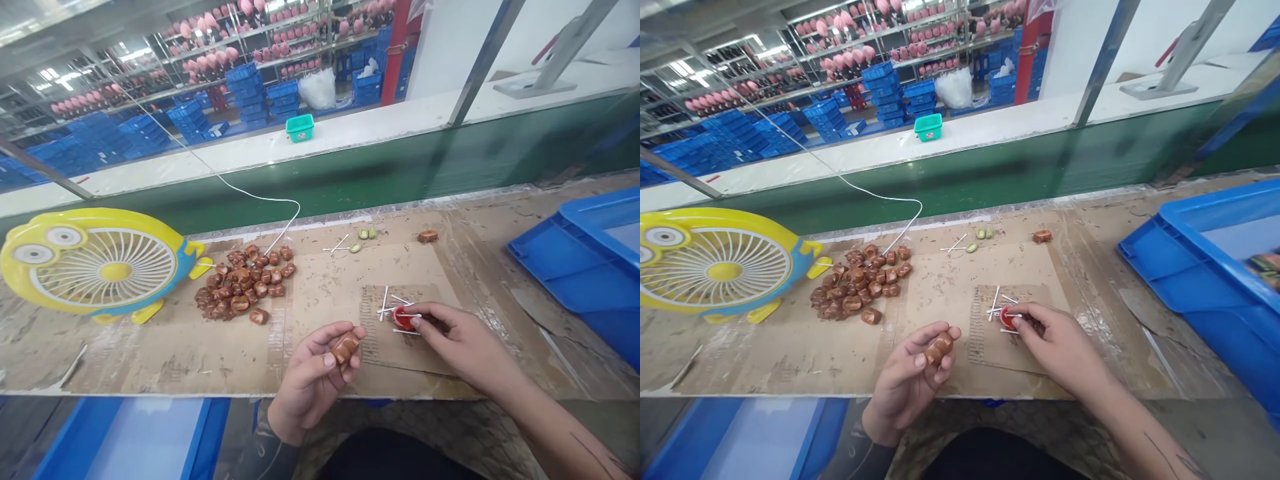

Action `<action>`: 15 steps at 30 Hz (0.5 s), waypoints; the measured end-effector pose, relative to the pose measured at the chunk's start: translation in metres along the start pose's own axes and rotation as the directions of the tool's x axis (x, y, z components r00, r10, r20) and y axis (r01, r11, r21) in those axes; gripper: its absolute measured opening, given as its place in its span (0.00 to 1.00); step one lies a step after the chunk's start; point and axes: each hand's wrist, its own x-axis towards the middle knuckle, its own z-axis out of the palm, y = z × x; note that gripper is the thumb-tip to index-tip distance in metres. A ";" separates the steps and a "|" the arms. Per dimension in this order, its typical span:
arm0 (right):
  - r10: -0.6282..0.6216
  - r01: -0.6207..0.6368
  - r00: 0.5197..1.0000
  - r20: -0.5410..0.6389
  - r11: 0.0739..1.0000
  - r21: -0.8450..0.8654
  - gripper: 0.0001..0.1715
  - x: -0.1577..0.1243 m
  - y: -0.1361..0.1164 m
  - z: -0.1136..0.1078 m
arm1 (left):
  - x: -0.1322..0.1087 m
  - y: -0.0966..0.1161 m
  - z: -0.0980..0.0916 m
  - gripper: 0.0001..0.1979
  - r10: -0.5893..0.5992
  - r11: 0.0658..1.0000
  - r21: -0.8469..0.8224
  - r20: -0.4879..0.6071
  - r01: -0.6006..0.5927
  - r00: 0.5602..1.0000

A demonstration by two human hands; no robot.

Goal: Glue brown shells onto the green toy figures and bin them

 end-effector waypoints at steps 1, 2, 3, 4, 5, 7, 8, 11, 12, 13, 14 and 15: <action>-0.019 0.019 1.000 -0.002 0.999 -0.027 0.22 0.000 -0.001 0.000 | 0.000 0.000 0.000 0.22 0.002 1.000 -0.003 -0.004 -0.002 1.000; -0.042 0.041 0.999 -0.002 0.998 -0.053 0.22 0.001 -0.002 -0.001 | 0.000 0.000 0.000 0.22 0.005 1.000 -0.002 -0.009 -0.005 1.000; -0.066 0.066 0.998 -0.004 0.995 -0.076 0.21 0.000 -0.002 -0.001 | 0.000 0.000 0.000 0.22 0.010 1.000 0.001 -0.016 -0.010 1.000; -0.089 0.088 0.996 -0.006 0.992 -0.094 0.21 0.000 -0.003 -0.002 | 0.001 0.000 0.000 0.23 0.014 1.000 0.007 -0.019 -0.013 1.000; -0.109 0.107 0.994 -0.013 0.988 -0.107 0.20 -0.001 -0.003 -0.002 | 0.001 -0.001 -0.001 0.23 0.016 1.000 0.017 -0.023 -0.016 1.000; -0.135 0.129 0.990 -0.048 0.984 -0.124 0.19 -0.005 -0.003 -0.003 | 0.003 -0.004 -0.003 0.23 0.025 0.998 0.060 -0.037 -0.023 0.999; -0.146 0.135 0.986 -0.082 0.983 -0.127 0.19 -0.007 -0.002 -0.004 | 0.004 -0.006 -0.005 0.23 0.044 0.994 0.100 -0.044 -0.040 0.998; -0.178 0.155 0.969 -0.171 0.977 -0.144 0.18 -0.013 0.001 -0.004 | 0.012 -0.015 -0.012 0.22 0.137 0.959 0.257 -0.050 -0.120 0.989; -0.188 0.161 0.965 -0.185 0.975 -0.150 0.17 -0.015 0.002 -0.004 | 0.015 -0.018 -0.014 0.22 0.166 0.943 0.299 -0.046 -0.145 0.985; -0.197 0.168 0.960 -0.198 0.973 -0.157 0.17 -0.016 0.003 -0.003 | 0.018 -0.022 -0.016 0.21 0.181 0.932 0.326 -0.043 -0.157 0.983; -0.206 0.172 0.955 -0.214 0.971 -0.166 0.17 -0.017 0.004 -0.003 | 0.021 -0.025 -0.018 0.21 0.181 0.927 0.340 -0.041 -0.157 0.983; -0.217 0.178 0.947 -0.238 0.968 -0.175 0.17 -0.018 0.005 -0.002 | 0.024 -0.028 -0.019 0.21 0.179 0.925 0.346 -0.036 -0.156 0.983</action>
